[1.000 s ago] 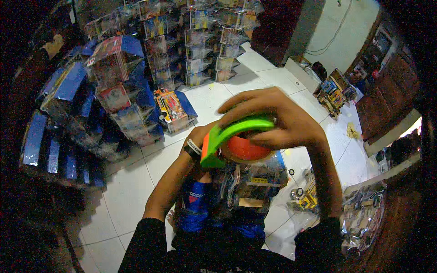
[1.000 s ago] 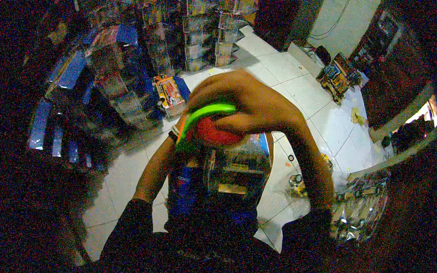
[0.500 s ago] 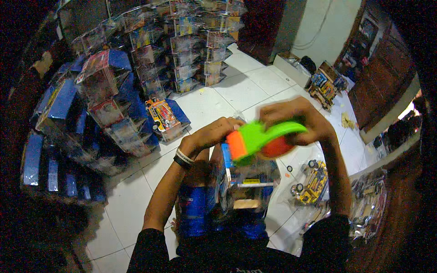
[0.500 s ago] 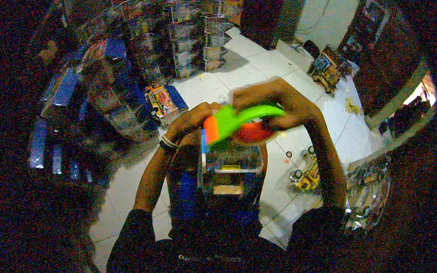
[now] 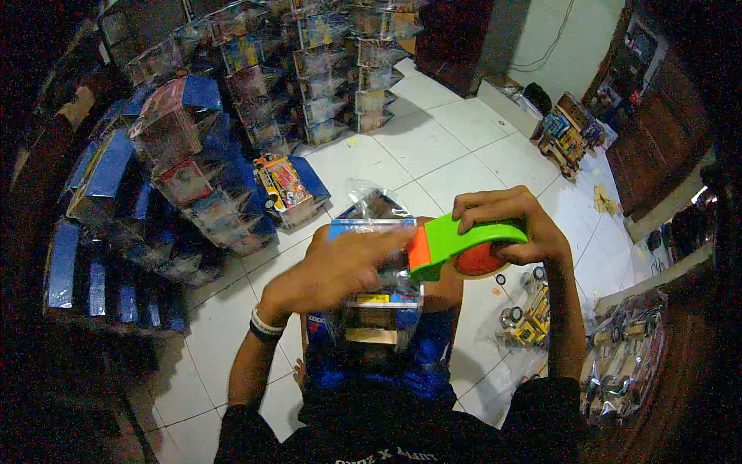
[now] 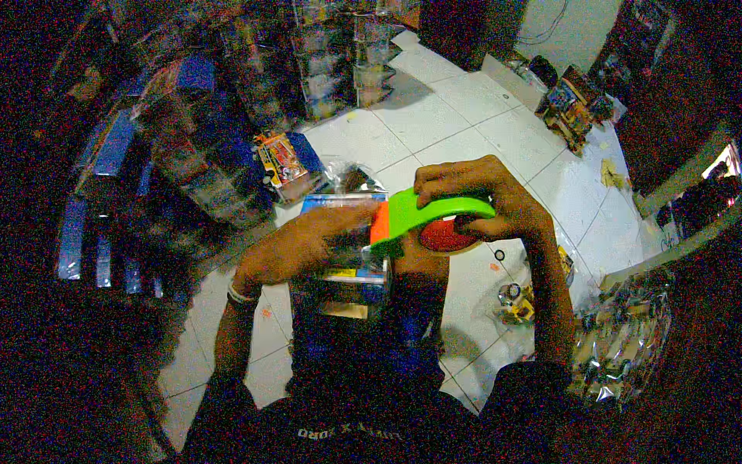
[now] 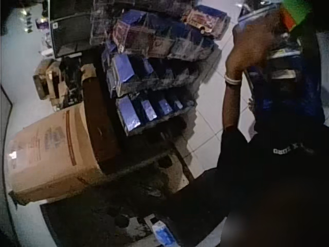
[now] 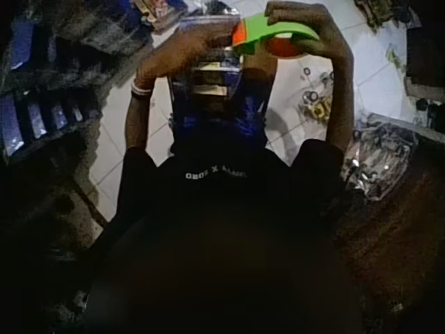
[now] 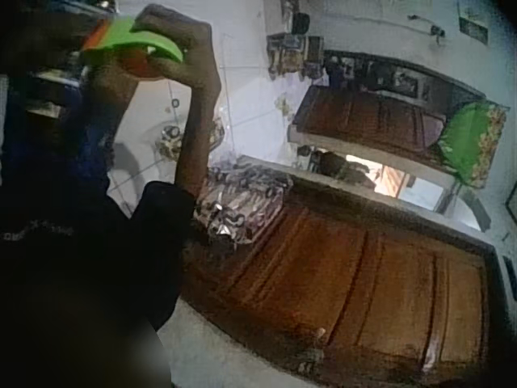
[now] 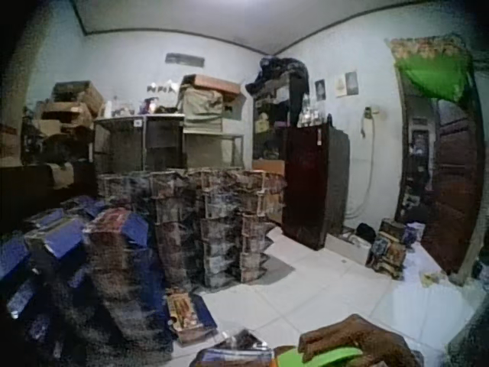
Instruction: The person sits on the floor and repeatedly wraps toy vehicles in clear plastic bags, then seals them with a tape dispenser. They handle multiple toy cars and trucks, placing each into a bag, applying tape, and stacking the finished packages.
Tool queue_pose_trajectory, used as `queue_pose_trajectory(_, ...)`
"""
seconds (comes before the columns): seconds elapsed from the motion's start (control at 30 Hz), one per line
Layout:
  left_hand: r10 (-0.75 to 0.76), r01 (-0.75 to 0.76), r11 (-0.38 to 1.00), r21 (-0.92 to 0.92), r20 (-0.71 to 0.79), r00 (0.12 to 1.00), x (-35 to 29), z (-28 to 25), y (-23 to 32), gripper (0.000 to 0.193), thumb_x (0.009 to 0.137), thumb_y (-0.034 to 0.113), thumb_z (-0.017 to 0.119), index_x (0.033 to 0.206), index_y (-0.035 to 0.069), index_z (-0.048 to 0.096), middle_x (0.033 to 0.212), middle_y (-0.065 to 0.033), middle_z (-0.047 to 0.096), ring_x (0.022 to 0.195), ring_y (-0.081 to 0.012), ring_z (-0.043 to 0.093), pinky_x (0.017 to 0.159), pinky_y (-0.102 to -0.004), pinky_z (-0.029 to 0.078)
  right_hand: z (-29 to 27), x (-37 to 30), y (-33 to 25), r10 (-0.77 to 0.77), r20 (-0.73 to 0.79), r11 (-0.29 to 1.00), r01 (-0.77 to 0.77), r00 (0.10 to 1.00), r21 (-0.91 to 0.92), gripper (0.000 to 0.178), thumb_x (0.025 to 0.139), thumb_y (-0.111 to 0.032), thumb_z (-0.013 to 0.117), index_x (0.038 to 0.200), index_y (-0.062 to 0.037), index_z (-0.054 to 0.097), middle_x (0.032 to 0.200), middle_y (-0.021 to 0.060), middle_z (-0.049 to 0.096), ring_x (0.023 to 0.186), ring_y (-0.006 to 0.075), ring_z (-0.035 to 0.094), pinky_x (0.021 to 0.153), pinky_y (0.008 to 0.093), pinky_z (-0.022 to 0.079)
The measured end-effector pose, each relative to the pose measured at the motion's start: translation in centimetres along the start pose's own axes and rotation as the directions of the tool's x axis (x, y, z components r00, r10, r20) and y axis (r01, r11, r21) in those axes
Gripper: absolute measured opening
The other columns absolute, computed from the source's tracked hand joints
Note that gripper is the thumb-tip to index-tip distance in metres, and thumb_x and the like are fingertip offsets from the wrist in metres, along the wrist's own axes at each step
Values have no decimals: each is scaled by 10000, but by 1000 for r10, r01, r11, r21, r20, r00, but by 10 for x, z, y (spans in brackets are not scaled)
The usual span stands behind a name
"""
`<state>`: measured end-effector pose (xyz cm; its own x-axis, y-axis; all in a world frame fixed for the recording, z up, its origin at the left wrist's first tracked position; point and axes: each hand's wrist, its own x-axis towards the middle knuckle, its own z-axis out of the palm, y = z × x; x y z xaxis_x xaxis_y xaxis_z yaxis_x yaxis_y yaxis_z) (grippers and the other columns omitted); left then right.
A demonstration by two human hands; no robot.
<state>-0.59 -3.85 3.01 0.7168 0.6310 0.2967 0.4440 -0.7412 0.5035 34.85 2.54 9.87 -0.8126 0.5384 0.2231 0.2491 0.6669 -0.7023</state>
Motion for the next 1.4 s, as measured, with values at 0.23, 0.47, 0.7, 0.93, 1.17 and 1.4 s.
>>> queue_pose_trajectory(0.23,-4,-61,974,216,285,959,4,-1,12,608,1095,454,329,1651,225,237,1712,-45,235,1575,-312,204,1256,-589,130,-9,7,-42,139,168,988,-149,976,48,633,532,-266,696,1118,-29,745,1148,187,733,1004,310,746,901,353,564)
queue_pose_trajectory(0.47,-91,-35,941,335,355,931,19,-7,19,663,1077,530,327,1642,191,264,1700,-42,267,1587,-315,170,1240,-620,37,47,-6,-105,461,399,591,62,793,-805,191,728,-186,790,882,-89,731,888,136,745,828,348,730,708,461,584)
queue_pose_trajectory(0.7,-56,-103,880,464,317,947,34,7,48,706,1031,546,471,1469,-6,514,1559,-218,461,1447,-387,429,1199,-649,216,68,-138,68,512,-397,659,-645,762,-387,251,735,-241,778,957,-123,776,899,145,755,817,366,725,758,430,581)
queue_pose_trajectory(0.93,-146,-403,282,871,454,879,39,86,80,384,976,360,550,959,65,796,1003,-205,750,1019,-457,678,1111,-697,318,322,-294,287,357,-931,675,-668,-77,314,343,820,-19,709,1159,27,731,949,80,736,749,158,677,664,302,549)
queue_pose_trajectory(1.17,268,-221,907,358,-88,959,68,26,-10,445,960,445,613,1148,57,724,1145,-202,704,1132,-394,641,1041,-530,465,445,-314,332,592,-747,577,-487,-303,656,440,819,-2,720,1255,23,667,1050,94,731,898,201,704,757,321,577)
queue_pose_trajectory(1.4,-297,305,952,6,-202,933,76,-44,-81,305,954,254,688,1157,48,590,689,-122,631,598,-231,602,588,-414,465,403,-273,282,686,-698,535,-507,-206,676,306,892,-130,688,1175,-18,664,1117,152,717,980,307,685,890,400,548)
